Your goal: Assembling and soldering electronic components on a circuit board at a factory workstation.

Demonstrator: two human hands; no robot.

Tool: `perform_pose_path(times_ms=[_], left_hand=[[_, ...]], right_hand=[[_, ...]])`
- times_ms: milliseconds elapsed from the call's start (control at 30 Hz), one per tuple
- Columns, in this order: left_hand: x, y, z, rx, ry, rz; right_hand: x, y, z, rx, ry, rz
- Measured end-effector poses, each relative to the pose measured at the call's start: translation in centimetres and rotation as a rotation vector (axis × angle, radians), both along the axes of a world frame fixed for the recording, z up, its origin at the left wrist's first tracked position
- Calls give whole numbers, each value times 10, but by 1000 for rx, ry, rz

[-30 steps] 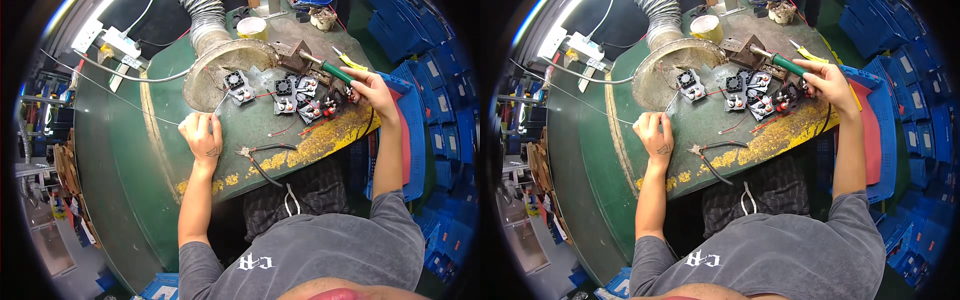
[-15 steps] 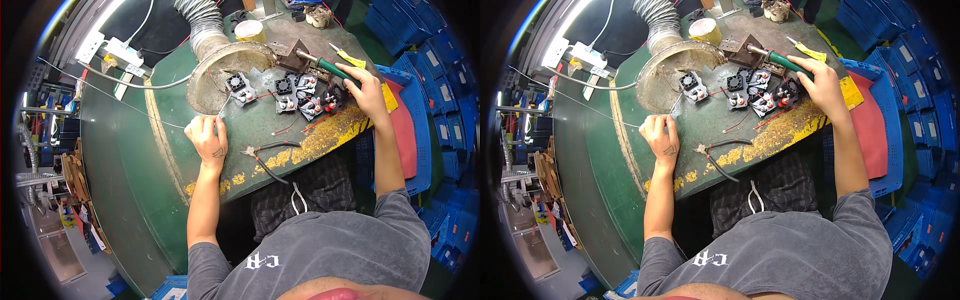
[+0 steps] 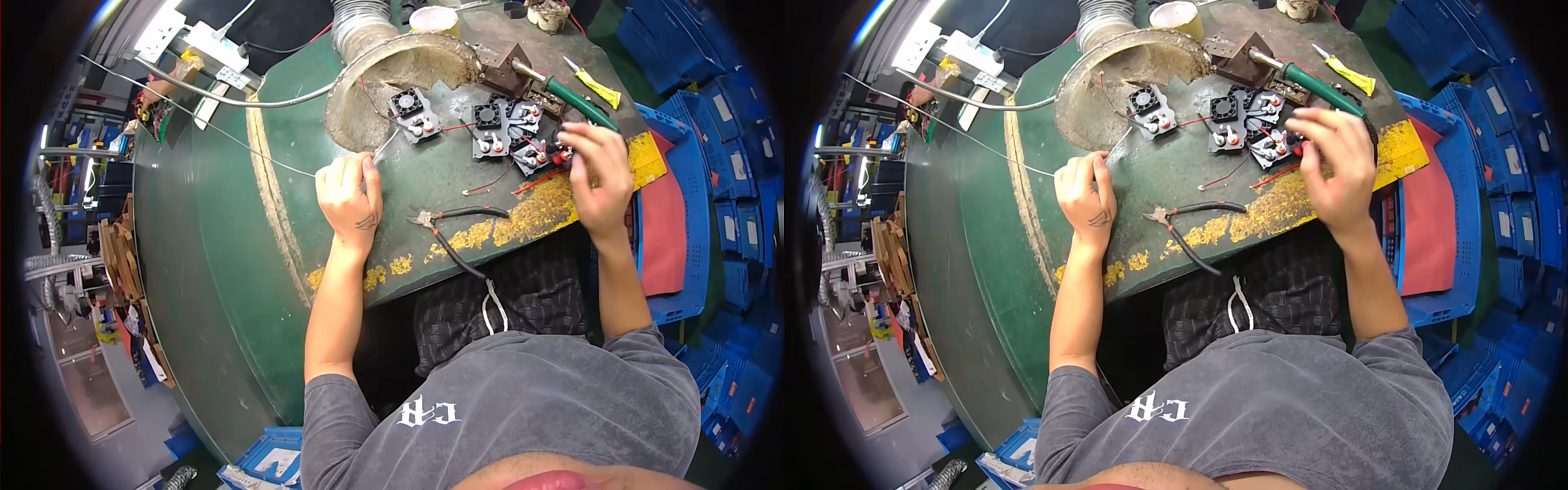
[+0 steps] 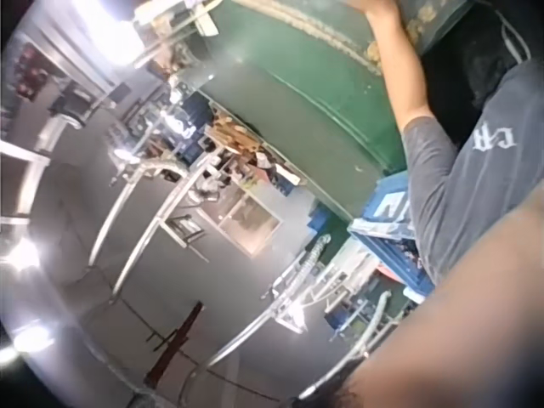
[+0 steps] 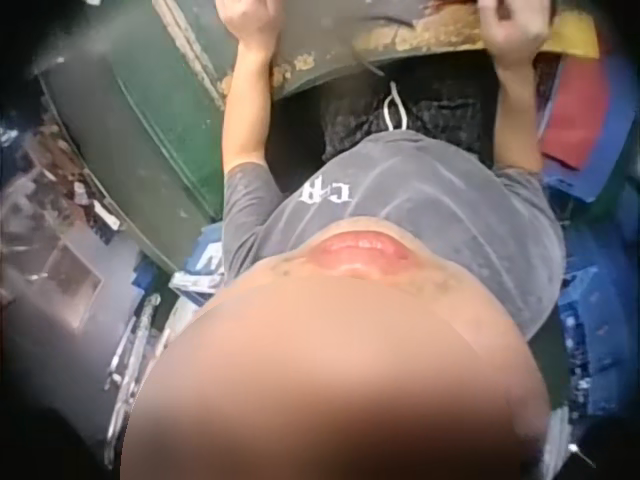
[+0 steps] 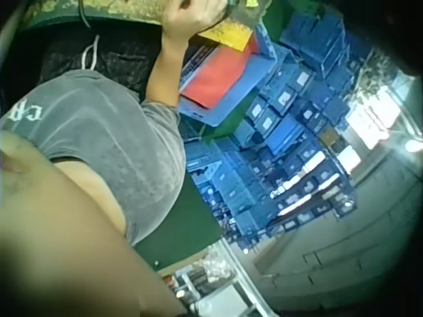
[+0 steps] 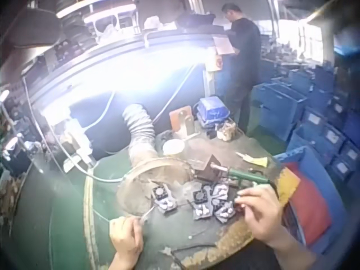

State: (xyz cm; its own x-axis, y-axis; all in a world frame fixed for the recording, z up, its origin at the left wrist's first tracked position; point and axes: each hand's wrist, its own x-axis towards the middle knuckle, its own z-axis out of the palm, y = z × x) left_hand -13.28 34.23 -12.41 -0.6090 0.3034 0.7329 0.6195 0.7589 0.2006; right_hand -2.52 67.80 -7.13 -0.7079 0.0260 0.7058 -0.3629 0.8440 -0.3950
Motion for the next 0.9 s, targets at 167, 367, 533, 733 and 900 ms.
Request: perform_pose_path(times_ms=[167,367,533,733,900], left_hand=[[8,6,-1,89,-95,62],[9,6,0,106,-129,29],[9,8,-6,289,-159,47],[3,0,-10,277,-183,96],[-2,-5,-12,296,-174,89]], right_hand=[[20,-36,-31,-99,-86,74],[-10,-104,-19,119,-272,-2],[-80,-142,-40,339,-371,-208],[-117,-158,-40,433,-493,-307],[-126,-162,-46,453,-441,-326]])
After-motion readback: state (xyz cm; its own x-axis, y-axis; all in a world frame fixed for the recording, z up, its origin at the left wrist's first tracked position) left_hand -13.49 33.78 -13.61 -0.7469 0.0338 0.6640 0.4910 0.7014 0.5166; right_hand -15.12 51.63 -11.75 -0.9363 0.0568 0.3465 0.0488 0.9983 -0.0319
